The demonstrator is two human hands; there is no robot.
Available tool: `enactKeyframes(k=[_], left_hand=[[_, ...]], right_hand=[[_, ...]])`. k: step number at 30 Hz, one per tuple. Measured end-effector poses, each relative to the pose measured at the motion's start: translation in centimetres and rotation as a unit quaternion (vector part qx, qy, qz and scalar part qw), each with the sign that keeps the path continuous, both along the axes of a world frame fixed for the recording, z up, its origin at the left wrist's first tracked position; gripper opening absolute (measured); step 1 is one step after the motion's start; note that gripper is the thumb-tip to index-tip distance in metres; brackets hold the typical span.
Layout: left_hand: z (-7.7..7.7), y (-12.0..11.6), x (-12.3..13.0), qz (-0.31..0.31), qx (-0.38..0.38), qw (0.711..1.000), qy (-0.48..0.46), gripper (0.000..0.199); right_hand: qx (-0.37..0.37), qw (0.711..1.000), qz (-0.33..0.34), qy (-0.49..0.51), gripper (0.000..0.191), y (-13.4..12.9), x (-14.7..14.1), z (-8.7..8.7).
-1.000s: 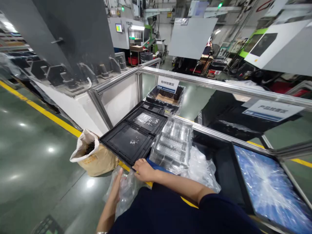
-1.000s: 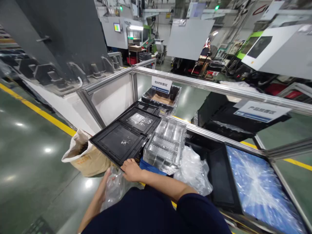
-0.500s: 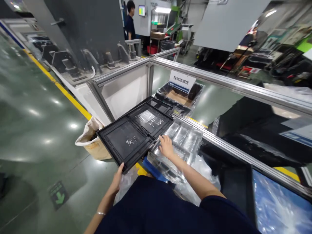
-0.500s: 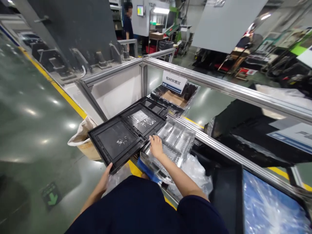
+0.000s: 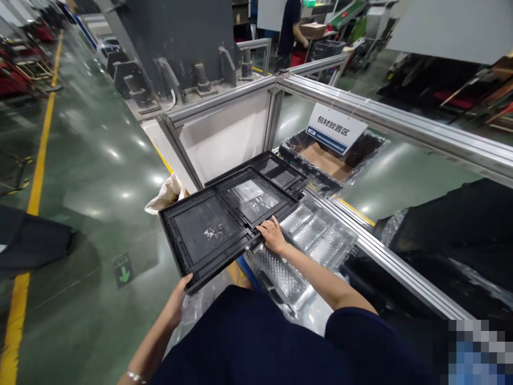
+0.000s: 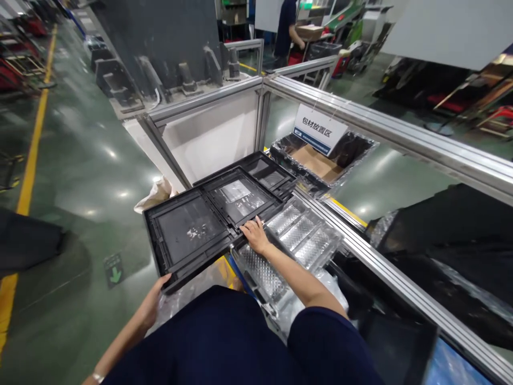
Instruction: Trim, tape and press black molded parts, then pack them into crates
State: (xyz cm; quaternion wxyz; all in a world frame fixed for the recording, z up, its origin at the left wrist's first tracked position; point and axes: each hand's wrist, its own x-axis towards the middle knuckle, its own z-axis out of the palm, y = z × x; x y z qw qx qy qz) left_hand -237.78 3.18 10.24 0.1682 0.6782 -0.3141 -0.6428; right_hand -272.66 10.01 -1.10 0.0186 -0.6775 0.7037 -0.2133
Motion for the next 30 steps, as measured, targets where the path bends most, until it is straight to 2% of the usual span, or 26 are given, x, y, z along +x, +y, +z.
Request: enactKeyframes(k=[5,8,10,14,17,19,22,25,27,30], left_hand=[[4.5,0.4,2.3,0.062,0.050,0.997,-0.023,0.030],[5.7,0.2,2.8,0.066,0.054,0.996,-0.022,0.033],[4.9,0.3,2.9,0.054,0.065,0.996,-0.018,0.034],[0.6,1.2,3.1,0.023,0.078,0.997,-0.017,0.036],[-1.9,1.9,3.3,0.018,0.065,0.998,-0.008,0.038],[-2.0,2.0,3.3,0.009,0.062,0.998,-0.001,0.039],[0.1,1.8,3.1,-0.020,0.060,0.998,0.013,0.039],[3.5,1.3,3.2,-0.045,0.082,0.996,0.015,0.044],[5.7,0.4,3.7,-0.047,0.084,0.995,-0.009,0.052],[8.3,-1.7,5.1,-0.018,0.088,0.996,-0.027,0.063]], right_hand=[[-0.016,0.996,0.089,0.003,0.038,0.4,0.9,3.6],[0.010,0.994,0.112,0.010,0.036,0.4,1.9,4.8],[0.045,0.994,0.097,0.018,0.034,0.5,2.7,5.1],[0.116,0.991,0.053,0.048,0.038,1.2,3.5,4.8],[0.105,0.992,0.041,0.063,0.046,2.0,3.3,3.7],[0.066,0.994,0.051,0.071,0.050,2.4,3.0,2.6],[-0.004,0.996,0.053,0.078,0.046,2.3,2.1,1.3],[-0.050,0.994,0.049,0.089,0.043,1.4,1.1,1.9],[-0.069,0.990,0.072,0.103,0.041,0.5,0.6,3.6],[-0.079,0.981,0.129,0.122,0.041,-0.9,0.7,7.7]])
